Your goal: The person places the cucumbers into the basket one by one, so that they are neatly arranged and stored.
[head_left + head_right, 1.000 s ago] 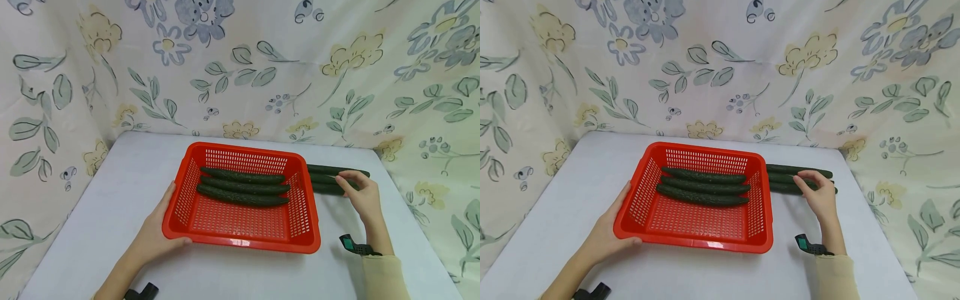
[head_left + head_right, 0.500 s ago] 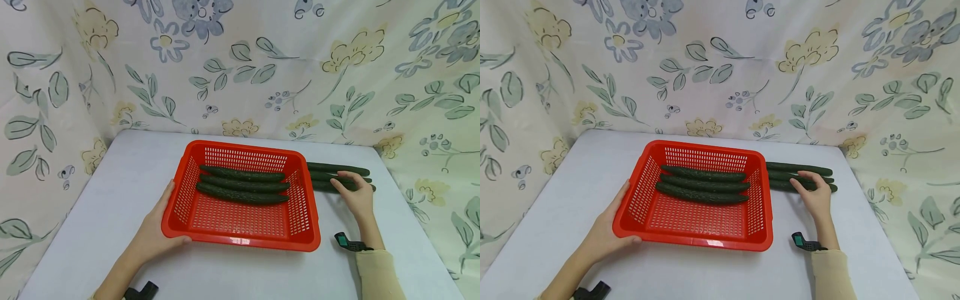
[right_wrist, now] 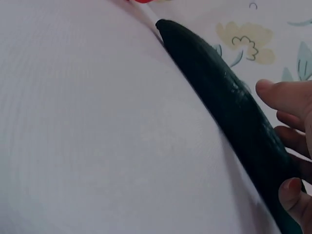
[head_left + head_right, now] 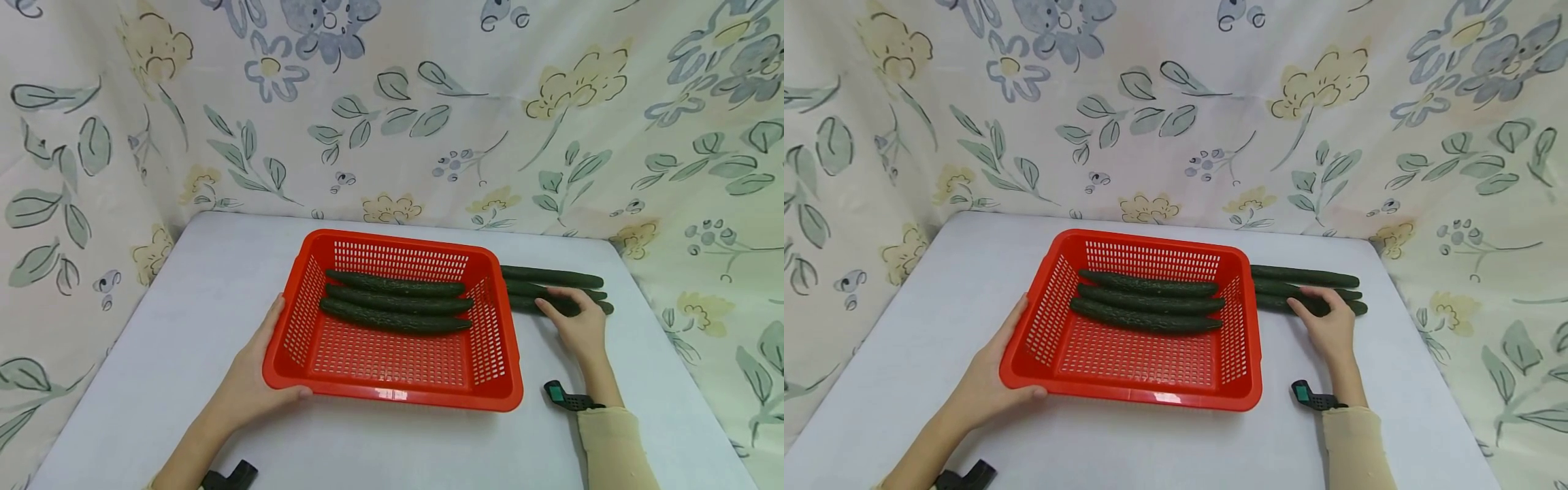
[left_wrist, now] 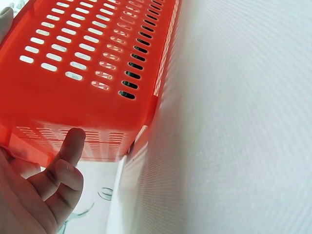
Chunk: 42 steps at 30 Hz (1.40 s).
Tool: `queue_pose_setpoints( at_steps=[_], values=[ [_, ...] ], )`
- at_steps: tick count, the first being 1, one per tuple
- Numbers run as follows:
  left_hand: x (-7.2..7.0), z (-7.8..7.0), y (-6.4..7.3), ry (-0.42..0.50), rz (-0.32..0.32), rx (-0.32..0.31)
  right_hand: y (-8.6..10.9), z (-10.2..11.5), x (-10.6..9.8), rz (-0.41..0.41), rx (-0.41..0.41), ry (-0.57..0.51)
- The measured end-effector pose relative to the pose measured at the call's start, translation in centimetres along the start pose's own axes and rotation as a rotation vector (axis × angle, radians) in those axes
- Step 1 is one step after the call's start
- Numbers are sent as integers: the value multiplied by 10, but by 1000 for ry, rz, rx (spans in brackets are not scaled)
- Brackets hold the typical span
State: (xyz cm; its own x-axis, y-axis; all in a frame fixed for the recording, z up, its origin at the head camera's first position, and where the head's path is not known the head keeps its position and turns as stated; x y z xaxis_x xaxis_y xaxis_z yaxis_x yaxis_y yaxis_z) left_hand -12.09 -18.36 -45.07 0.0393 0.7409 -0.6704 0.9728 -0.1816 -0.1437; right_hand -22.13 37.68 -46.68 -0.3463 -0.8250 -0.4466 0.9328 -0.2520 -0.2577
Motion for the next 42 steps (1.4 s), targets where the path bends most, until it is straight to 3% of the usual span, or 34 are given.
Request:
queue_pose_setpoints(
  at_steps=[4, 10, 15, 30, 42],
  values=[
    [0, 0, 0, -2, 0, 0, 2, 0, -1, 23, -16, 59],
    [0, -1, 0, 1, -3, -3, 2, 3, 1, 148, -30, 173],
    [-1, -2, -1, -2, -2, -7, 1, -2, -4, 201, -13, 180],
    [-3, -2, 1, -14, -9, 5, 0, -13, -11, 226, -33, 128],
    [-2, -3, 0, -13, -9, 1, 1, -19, -11, 168, -114, 84]
  ],
)
Point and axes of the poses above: each hand's wrist, its own y-axis away from the middle knuckle, its own x-axis out of the palm, z = x × y, the point moved 5 cm from there along -y, towards the middle knuckle, and after that the axes turned 13 degrees about -y, right-handed, at the moved point
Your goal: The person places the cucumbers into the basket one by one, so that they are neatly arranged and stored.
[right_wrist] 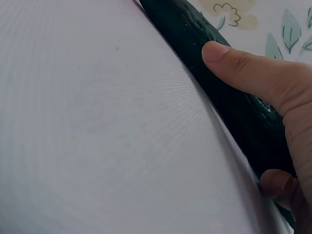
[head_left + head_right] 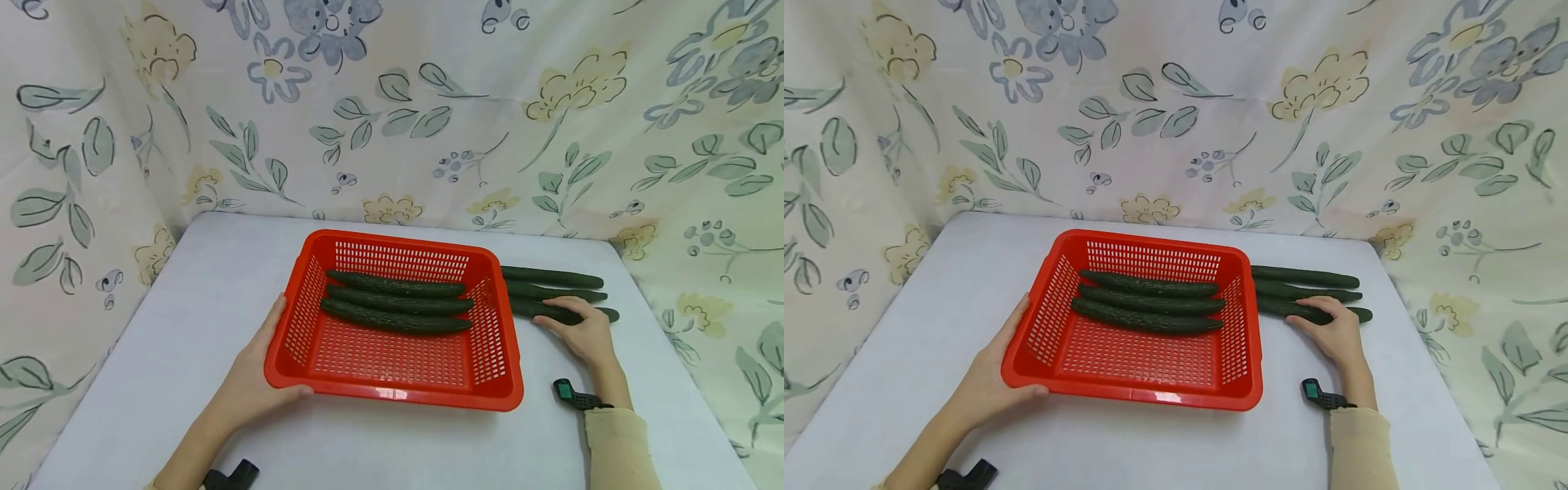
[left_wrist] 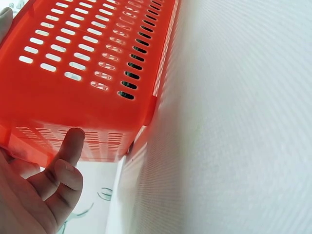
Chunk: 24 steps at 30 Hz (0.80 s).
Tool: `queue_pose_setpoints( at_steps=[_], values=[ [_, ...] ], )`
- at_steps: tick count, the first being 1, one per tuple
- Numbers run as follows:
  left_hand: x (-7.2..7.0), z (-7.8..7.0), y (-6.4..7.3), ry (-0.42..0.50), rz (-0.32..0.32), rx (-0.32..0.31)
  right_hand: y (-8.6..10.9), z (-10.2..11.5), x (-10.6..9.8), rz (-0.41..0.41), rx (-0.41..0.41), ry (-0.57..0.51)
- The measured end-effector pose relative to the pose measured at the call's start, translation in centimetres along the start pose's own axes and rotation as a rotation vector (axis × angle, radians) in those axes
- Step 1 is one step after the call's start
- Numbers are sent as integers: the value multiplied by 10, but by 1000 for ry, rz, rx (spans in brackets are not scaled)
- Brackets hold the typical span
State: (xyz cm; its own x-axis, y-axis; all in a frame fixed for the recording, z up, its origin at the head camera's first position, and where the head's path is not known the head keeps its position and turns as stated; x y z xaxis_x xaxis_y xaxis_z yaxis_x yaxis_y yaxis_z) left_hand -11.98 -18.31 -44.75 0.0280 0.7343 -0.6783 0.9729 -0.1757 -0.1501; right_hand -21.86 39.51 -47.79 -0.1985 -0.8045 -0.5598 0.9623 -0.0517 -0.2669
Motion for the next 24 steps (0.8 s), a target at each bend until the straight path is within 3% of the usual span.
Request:
queue_pose_setpoints(
  at_steps=[24],
  values=[
    [1, 0, -1, 11, -2, 3, -1, 16, -3, -79, -7, -4]
  ],
)
Point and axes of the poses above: each hand's wrist, its own y-axis away from the middle knuckle, its own x-axis out of the palm, z = x × y, the point moved 5 cm from there along -y, towards the middle knuckle, and after that the axes turned 13 degrees about -y, right-handed, at the moved point
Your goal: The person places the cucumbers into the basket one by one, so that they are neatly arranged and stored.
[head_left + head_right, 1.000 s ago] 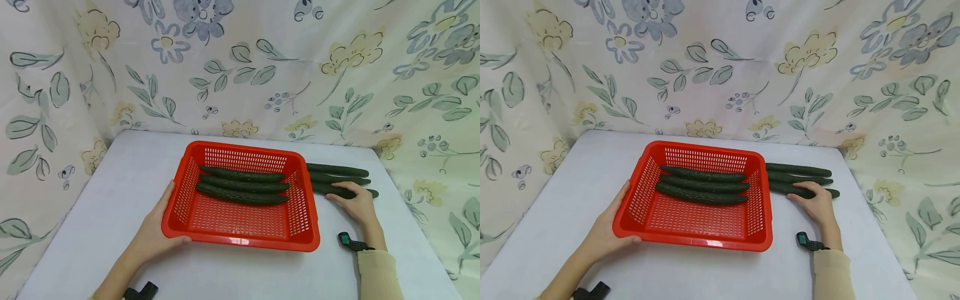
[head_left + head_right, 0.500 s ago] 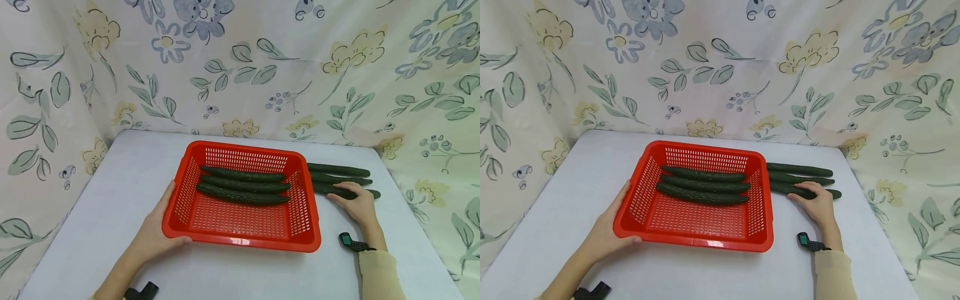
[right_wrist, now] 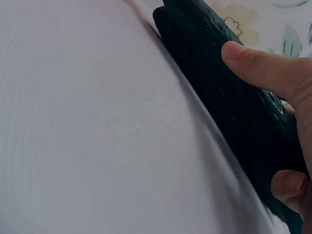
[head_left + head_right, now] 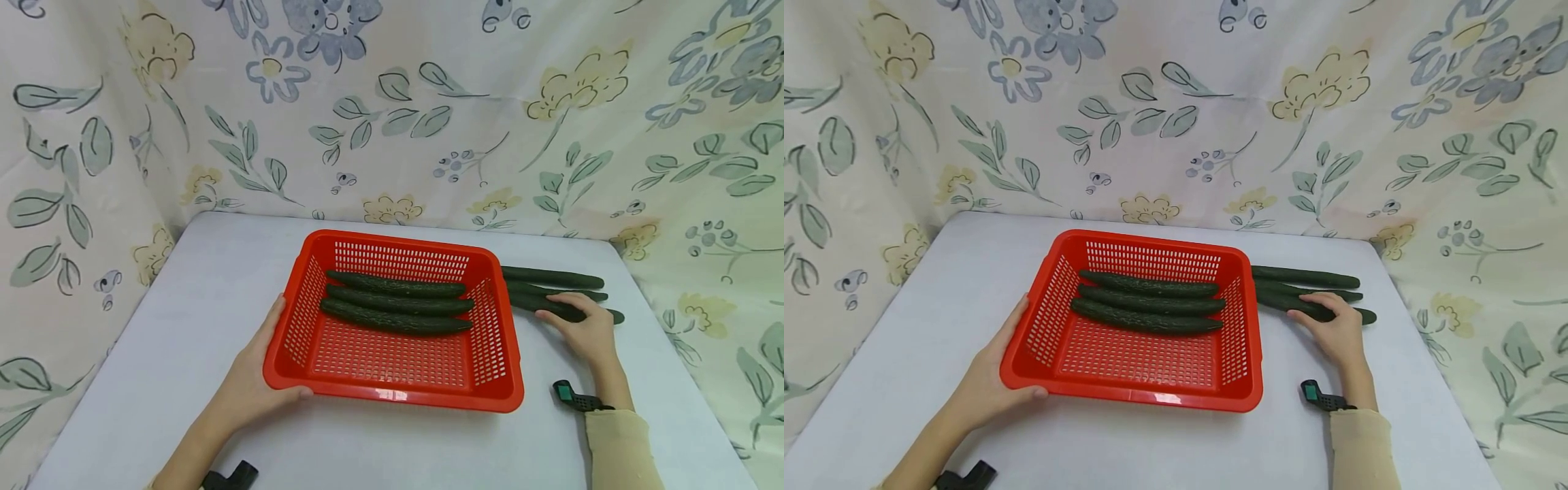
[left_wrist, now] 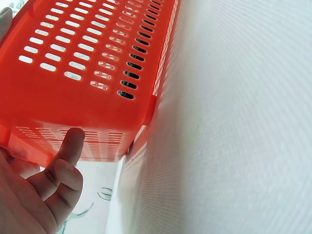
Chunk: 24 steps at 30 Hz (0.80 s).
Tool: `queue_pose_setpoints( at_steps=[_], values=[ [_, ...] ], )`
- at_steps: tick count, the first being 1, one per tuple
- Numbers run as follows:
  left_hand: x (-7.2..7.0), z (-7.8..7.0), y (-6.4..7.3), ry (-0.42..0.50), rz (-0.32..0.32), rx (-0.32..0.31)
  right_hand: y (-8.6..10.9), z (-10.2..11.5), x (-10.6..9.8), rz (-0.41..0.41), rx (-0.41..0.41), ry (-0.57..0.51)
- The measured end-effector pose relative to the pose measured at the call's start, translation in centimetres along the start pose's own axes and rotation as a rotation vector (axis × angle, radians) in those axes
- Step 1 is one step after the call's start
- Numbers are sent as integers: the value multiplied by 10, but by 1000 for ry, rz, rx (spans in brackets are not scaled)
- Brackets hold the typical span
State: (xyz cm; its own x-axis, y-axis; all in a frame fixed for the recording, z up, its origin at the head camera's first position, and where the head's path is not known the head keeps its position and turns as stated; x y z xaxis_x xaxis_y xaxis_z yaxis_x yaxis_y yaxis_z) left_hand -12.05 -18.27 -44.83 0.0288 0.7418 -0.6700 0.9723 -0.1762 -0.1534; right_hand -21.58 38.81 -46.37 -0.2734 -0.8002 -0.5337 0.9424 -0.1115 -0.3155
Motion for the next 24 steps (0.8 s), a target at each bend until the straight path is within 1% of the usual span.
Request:
queue_pose_setpoints(
  at_steps=[7, 10, 17, 24],
  values=[
    [0, 1, 0, 6, 2, 8, -3, 12, -7, -43, 64, -6],
    [-1, 0, 0, 3, 1, 10, -4, 17, -10, -61, 76, -21],
    [-1, 0, 1, -2, 2, 8, -6, 26, -16, -101, 64, -13],
    [0, 1, 0, -4, 2, 5, -6, 33, -23, -203, 64, -19]
  ],
)
Point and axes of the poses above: each hand's wrist, its own y-axis away from the middle knuckle, its own x-axis out of the palm, z = x × y, the point moved 5 cm from there along -y, towards the middle knuckle, and after that the axes turned 13 degrees about -y, right-handed, at the moved point
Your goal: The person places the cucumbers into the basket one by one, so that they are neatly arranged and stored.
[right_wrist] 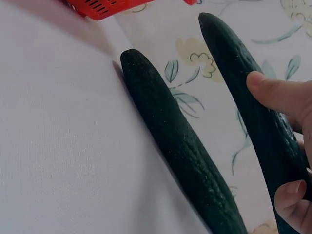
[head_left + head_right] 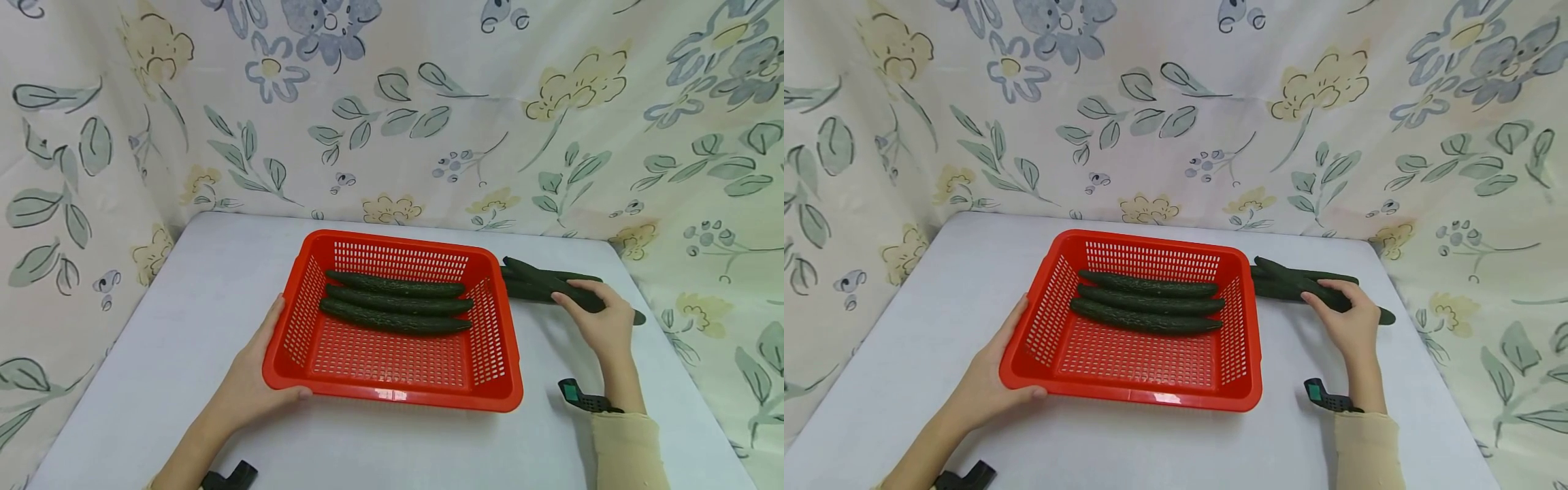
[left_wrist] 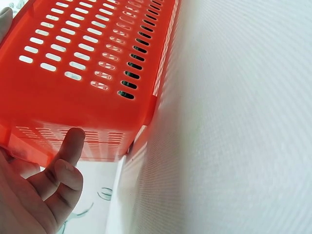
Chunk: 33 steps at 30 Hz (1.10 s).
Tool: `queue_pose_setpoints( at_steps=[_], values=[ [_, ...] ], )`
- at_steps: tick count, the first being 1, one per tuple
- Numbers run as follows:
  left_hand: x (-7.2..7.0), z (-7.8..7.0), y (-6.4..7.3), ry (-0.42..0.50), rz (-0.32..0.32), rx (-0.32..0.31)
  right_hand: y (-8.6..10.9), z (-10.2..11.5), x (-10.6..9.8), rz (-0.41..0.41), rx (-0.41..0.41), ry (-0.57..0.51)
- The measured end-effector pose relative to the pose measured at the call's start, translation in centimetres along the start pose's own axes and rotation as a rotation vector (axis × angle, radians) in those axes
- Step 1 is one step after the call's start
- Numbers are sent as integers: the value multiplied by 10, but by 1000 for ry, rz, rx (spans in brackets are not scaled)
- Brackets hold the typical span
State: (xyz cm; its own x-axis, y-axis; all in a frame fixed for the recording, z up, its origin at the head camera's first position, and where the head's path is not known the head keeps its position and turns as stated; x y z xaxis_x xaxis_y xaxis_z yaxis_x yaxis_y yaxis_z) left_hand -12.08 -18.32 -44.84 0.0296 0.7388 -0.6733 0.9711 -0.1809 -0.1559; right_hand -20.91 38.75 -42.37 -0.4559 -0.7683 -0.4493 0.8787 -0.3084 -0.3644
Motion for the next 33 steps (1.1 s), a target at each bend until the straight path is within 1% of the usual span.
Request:
queue_pose_setpoints(
  at_steps=[6, 10, 14, 17, 21, 26, 33],
  values=[
    [0, 0, 1, 1, 0, 0, -1, 10, -2, -28, -47, -2],
    [0, 0, 1, 1, 1, -1, 0, 17, -2, -31, -51, 11],
    [0, 0, 1, 0, 5, -10, 1, 26, -3, -32, -61, -7],
    [0, -1, 0, -1, 4, -13, 1, 36, -2, -21, -54, -21],
    [-1, -1, 1, -6, -6, -5, 4, 52, 3, 11, -60, -4],
    [-3, -1, 1, -4, -13, -1, 6, 67, 8, 40, -118, -13],
    [-2, -1, 1, -9, -12, 8, 12, 79, 16, 79, -204, -40]
  ],
)
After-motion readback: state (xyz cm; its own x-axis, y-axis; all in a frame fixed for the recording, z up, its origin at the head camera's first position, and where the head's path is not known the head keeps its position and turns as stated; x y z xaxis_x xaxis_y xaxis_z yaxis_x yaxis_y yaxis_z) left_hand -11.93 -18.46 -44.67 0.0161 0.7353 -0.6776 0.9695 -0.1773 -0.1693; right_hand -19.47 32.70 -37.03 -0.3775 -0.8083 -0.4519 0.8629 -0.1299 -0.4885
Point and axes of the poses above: each hand's wrist, its own y-axis away from the middle knuckle, its own x-axis out of the palm, z = x × y, the point moved 5 cm from there along -y, towards the middle knuckle, and after that the axes turned 13 degrees about -y, right-handed, at the moved point
